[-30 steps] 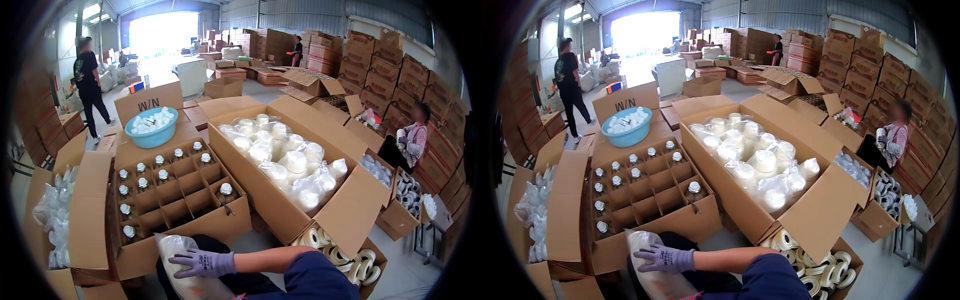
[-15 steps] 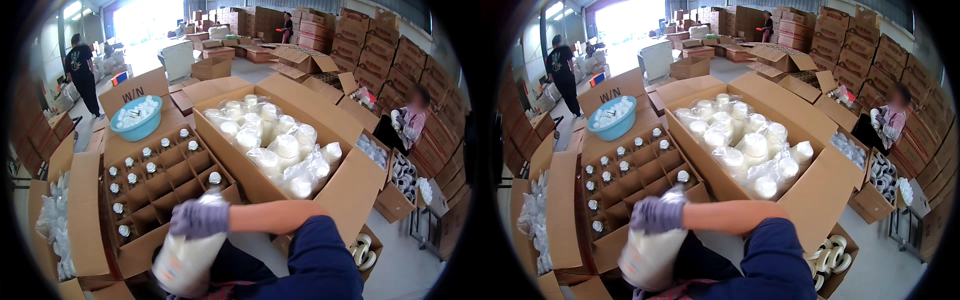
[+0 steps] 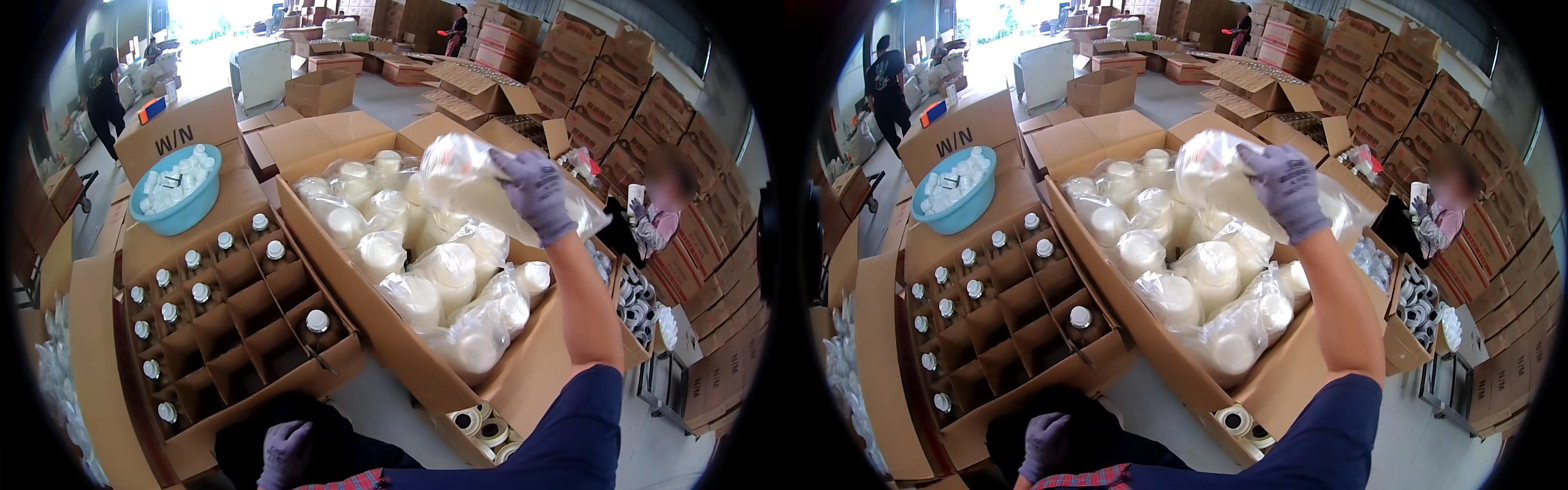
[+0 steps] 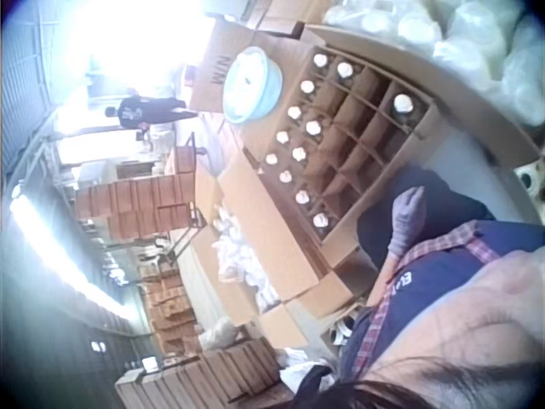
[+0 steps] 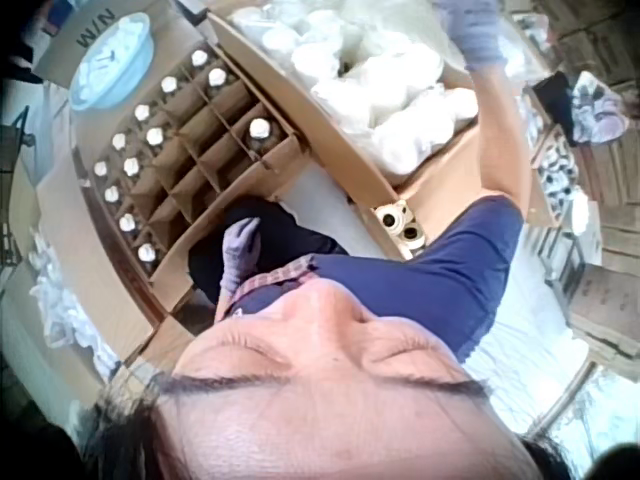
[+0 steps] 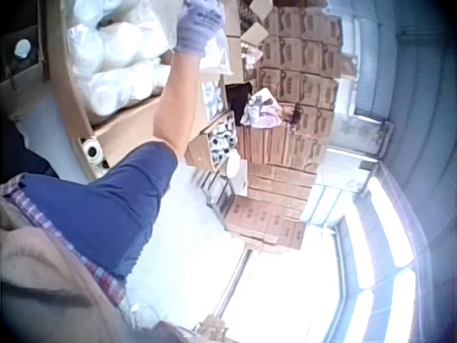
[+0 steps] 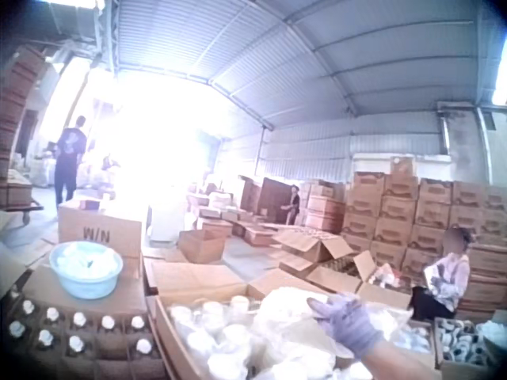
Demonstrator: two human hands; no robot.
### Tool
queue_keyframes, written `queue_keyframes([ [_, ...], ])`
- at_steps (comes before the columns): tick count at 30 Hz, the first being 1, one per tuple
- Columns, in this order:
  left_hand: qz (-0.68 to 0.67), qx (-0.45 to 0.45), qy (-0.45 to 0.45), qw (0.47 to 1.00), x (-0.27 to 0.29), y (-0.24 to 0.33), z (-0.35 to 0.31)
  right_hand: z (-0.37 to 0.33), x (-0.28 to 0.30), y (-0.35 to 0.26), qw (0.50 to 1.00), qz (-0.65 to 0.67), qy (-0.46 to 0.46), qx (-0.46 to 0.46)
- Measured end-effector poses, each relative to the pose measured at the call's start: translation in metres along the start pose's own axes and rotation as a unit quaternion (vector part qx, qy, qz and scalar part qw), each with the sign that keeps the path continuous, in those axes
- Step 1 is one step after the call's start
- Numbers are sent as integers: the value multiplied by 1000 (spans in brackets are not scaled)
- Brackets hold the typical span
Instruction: The person assembles white thermos-style containers by inserting black rubber seals, screwing on lids, and placing each unit into a plastic bag. The person then places the packaged units into a cardboard box with dividers.
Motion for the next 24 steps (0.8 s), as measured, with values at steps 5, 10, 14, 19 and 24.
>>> queue_keyframes([
  [5, 39, -73, 8, 997, -61, -10, 20, -36, -145, -40, 960, -5, -149, 236],
  [10, 33, -48, 41, 997, -68, -6, 29, -76, -269, -127, 877, 21, -408, 252],
  [14, 18, -52, 57, 997, -69, -16, 29, -163, -380, -121, 876, 156, -456, 22],
  [19, 8, -30, 72, 997, -71, -15, 29, -111, -348, -151, 862, 186, -471, 23],
  [24, -1, -29, 97, 995, -74, -18, 24, -24, -298, -132, 803, 242, -543, -37],
])
Point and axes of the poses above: each hand's wrist, its own z-axis towards the middle knuckle, its own x-axis out of the back of the hand, y = z × x, the point moved 5 cm from there along z, towards the middle knuckle, and after that the axes turned 12 degrees about y, right-handed, at the moved point
